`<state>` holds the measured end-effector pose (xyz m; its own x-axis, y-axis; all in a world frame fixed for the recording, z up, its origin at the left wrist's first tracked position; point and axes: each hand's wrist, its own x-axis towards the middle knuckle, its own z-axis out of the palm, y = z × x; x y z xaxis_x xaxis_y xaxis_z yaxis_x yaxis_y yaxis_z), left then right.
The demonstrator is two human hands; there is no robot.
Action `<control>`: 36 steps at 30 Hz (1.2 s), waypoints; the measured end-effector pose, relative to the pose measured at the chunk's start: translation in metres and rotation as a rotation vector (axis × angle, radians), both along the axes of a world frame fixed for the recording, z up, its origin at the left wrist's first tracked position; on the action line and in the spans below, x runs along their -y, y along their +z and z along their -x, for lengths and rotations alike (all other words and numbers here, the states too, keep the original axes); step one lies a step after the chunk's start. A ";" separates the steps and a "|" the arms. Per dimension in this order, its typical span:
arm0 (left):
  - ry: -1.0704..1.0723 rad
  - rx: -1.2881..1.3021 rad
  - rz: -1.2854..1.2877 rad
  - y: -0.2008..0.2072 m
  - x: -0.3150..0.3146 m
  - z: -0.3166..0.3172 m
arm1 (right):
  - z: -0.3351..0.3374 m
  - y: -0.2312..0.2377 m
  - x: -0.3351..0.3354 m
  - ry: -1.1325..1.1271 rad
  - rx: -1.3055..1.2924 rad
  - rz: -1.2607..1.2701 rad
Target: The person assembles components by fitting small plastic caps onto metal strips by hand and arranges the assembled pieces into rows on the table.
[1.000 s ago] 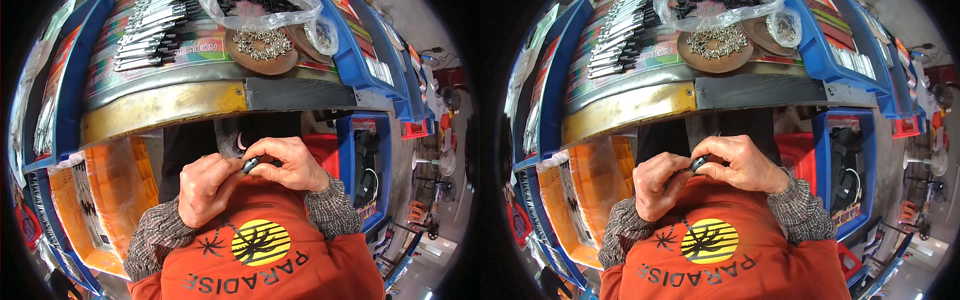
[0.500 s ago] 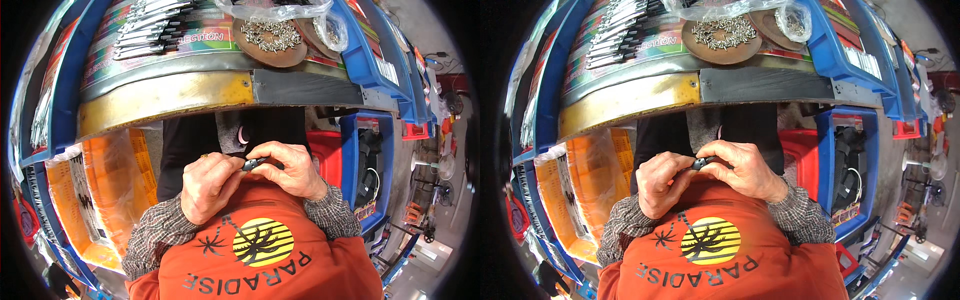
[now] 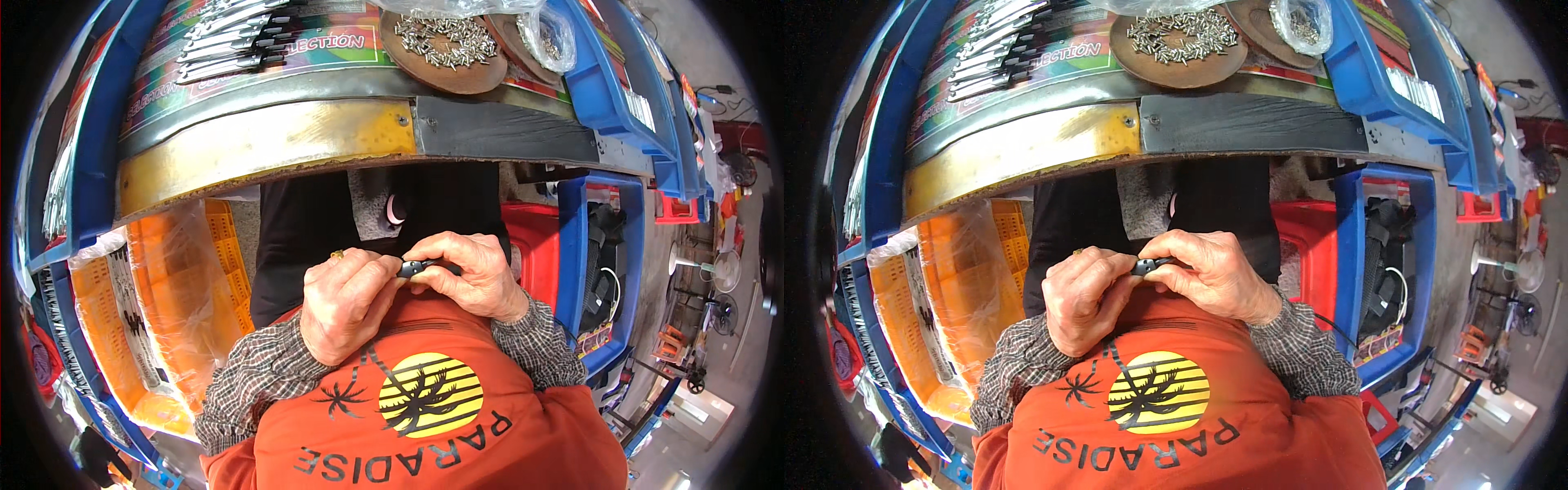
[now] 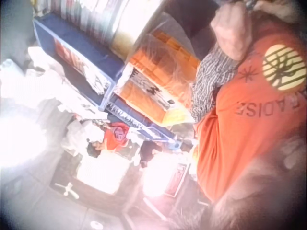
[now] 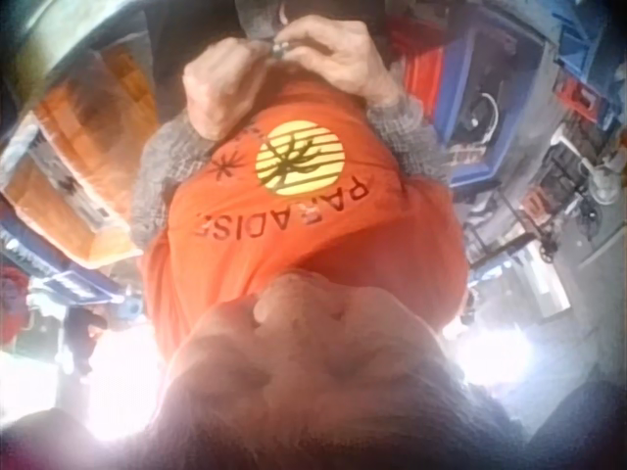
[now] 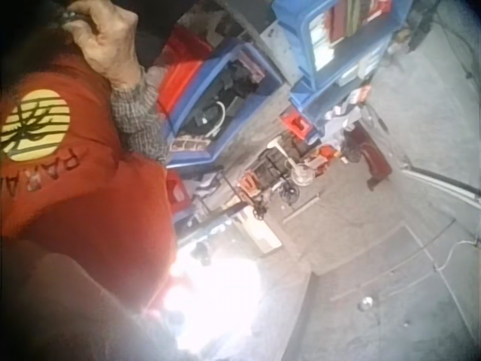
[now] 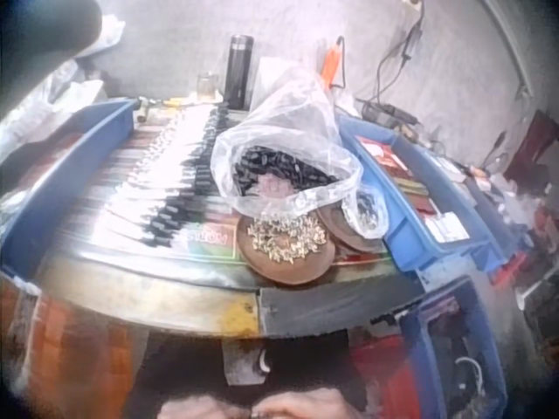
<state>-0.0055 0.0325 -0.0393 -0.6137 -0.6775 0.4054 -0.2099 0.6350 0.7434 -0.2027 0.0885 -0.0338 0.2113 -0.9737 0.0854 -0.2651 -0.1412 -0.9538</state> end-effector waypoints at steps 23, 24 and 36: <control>0.065 0.012 0.048 0.000 0.002 0.004 | -0.007 -0.009 0.000 -0.138 0.049 0.099; 0.046 0.018 0.056 0.000 0.003 0.003 | -0.007 -0.008 0.000 -0.131 0.049 0.104; 0.009 -0.007 0.096 0.000 0.007 0.003 | -0.006 -0.011 0.001 -0.113 0.072 0.102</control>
<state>-0.0090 0.0250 -0.0391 -0.6043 -0.6408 0.4734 -0.2111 0.7018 0.6804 -0.1965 0.0876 -0.0446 0.0907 -0.9763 0.1963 -0.2164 -0.2118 -0.9531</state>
